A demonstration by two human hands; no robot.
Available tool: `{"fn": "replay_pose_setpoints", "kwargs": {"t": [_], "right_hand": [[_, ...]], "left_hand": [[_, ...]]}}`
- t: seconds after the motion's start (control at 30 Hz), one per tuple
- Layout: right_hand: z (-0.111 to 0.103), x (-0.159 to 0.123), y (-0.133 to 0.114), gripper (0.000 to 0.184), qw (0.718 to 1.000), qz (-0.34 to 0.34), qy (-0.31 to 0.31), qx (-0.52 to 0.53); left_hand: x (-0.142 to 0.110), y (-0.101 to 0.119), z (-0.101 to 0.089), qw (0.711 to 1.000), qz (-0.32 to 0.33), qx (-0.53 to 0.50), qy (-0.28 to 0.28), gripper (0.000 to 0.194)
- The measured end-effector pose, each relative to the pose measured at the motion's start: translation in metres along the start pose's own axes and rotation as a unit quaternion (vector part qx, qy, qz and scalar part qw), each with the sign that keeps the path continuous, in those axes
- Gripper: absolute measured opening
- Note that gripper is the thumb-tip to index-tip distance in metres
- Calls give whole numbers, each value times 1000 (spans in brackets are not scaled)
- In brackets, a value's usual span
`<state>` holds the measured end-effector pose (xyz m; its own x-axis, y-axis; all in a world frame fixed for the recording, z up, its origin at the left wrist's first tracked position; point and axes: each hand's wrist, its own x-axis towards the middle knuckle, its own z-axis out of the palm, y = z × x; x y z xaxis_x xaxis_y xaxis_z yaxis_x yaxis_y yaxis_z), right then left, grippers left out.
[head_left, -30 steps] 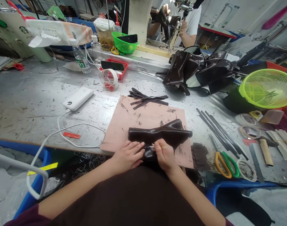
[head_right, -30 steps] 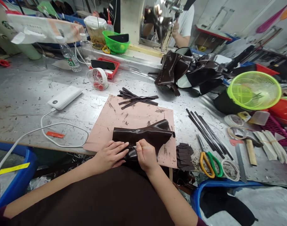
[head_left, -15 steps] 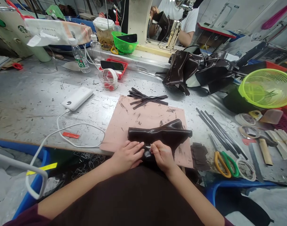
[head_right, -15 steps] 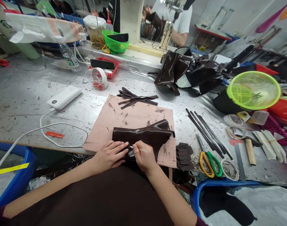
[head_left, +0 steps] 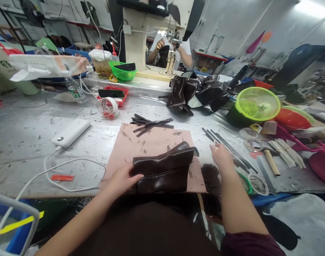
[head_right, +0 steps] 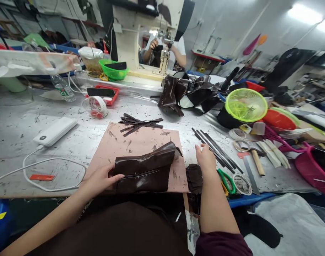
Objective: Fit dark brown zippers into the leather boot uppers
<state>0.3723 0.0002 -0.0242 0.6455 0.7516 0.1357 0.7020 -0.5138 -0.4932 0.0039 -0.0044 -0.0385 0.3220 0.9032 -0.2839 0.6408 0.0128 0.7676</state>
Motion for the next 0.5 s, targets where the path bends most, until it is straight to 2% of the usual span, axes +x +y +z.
{"fn": "replay_pose_setpoints", "kwargs": {"t": [0.07,0.1,0.13,0.17,0.23,0.27,0.33,0.4,0.5], "right_hand": [[2,4,4,21,999,-25,15,45],[3,-1,3,26,995,-45,-8,93],[6,-10,1,32,984,-66,-66,151],[10,-23,-2,38,962,-86,-149,212],[20,-53,-12,39,891,-115,-306,315],[26,-68,-19,32,866,-127,-334,350],[37,-94,-32,18,861,-136,-280,404],[42,-112,-44,17,861,-119,-216,444],[36,-123,-52,18,846,-94,-197,485]], "left_hand": [[3,5,1,997,-38,-65,-29,38],[3,7,1,994,-53,-88,-33,41],[3,9,2,992,-65,-106,-37,43],[3,10,3,989,-76,-120,-43,43],[2,12,5,982,-105,-140,-64,40],[1,13,6,979,-123,-144,-76,39],[-1,15,7,974,-126,-166,-94,36],[-5,16,8,967,-78,-219,-100,34],[-14,12,7,944,-23,-316,-93,35]]}}
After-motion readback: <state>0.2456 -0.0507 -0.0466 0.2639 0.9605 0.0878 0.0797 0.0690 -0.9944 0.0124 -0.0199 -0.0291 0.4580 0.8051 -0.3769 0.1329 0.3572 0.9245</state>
